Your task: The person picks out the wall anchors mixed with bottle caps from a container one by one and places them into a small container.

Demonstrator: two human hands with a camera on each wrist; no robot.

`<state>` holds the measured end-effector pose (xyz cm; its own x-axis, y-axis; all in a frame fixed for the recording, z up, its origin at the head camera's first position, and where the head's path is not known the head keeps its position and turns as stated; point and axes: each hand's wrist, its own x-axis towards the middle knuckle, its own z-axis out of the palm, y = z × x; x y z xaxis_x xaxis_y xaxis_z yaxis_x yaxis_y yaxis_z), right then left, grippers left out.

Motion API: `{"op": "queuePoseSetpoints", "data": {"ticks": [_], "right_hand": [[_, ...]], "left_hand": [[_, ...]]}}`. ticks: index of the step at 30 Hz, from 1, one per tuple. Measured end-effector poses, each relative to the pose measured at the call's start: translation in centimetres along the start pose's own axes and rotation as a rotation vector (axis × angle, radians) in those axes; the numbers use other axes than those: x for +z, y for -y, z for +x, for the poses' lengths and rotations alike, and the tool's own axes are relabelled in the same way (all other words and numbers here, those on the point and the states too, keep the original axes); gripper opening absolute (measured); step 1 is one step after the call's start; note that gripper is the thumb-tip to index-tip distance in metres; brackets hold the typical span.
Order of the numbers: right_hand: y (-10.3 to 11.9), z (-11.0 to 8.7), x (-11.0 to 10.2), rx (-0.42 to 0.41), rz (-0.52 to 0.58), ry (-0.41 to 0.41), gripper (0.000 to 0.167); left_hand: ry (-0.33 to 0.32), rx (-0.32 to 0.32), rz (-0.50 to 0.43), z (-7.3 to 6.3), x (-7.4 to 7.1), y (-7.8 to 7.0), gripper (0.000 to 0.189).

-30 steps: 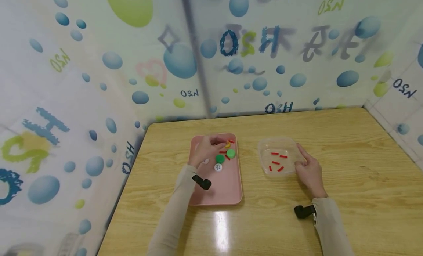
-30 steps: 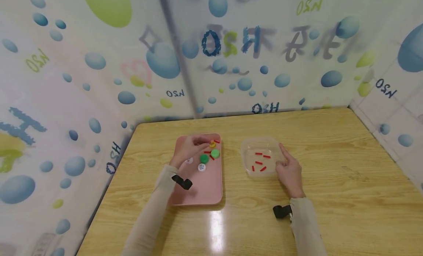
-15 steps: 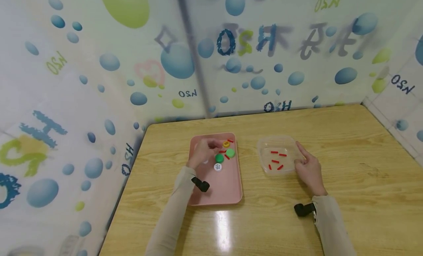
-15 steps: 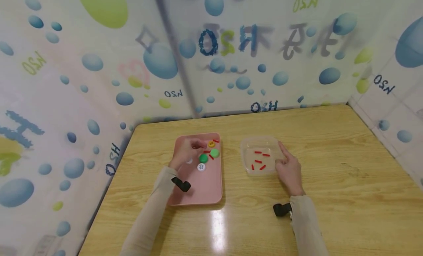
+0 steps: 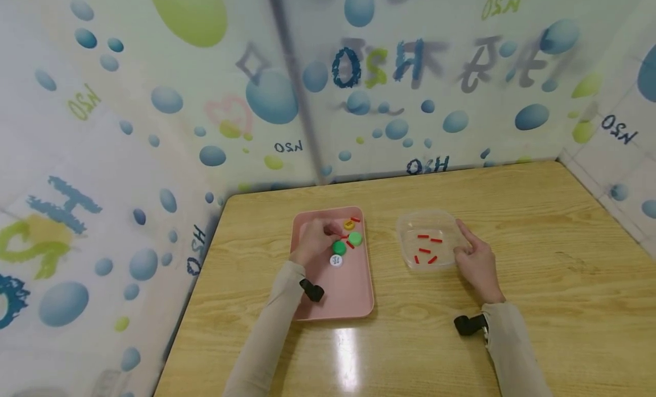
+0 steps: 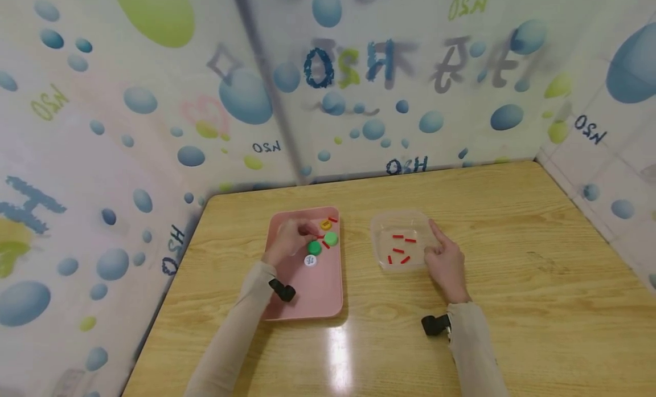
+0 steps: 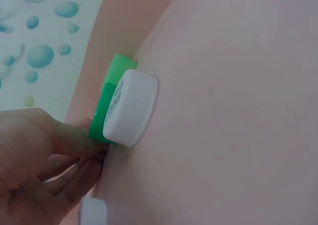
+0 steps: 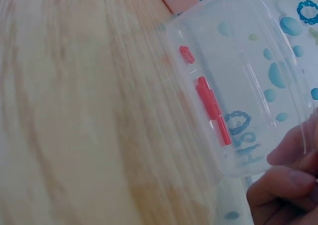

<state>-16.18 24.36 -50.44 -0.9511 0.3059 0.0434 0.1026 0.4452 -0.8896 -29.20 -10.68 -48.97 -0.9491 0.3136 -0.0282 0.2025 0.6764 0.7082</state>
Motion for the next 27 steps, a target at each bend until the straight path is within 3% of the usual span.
{"op": "queuePoseSetpoints", "data": {"ticks": [4,13,27], "right_hand": [[0.0,0.1,0.1,0.002,0.004,0.003,0.068],[-0.1,0.1,0.1,0.017,-0.008,0.005,0.068],[-0.1,-0.2,-0.1,0.021,0.0,0.032,0.069]], "left_hand": [[-0.02,-0.003,0.039,0.0,-0.4,0.1,0.007],[-0.054,-0.001,-0.085,-0.1,-1.4,-0.5,0.008],[-0.073,-0.04,-0.137,-1.0,-1.5,-2.1,0.009]]}}
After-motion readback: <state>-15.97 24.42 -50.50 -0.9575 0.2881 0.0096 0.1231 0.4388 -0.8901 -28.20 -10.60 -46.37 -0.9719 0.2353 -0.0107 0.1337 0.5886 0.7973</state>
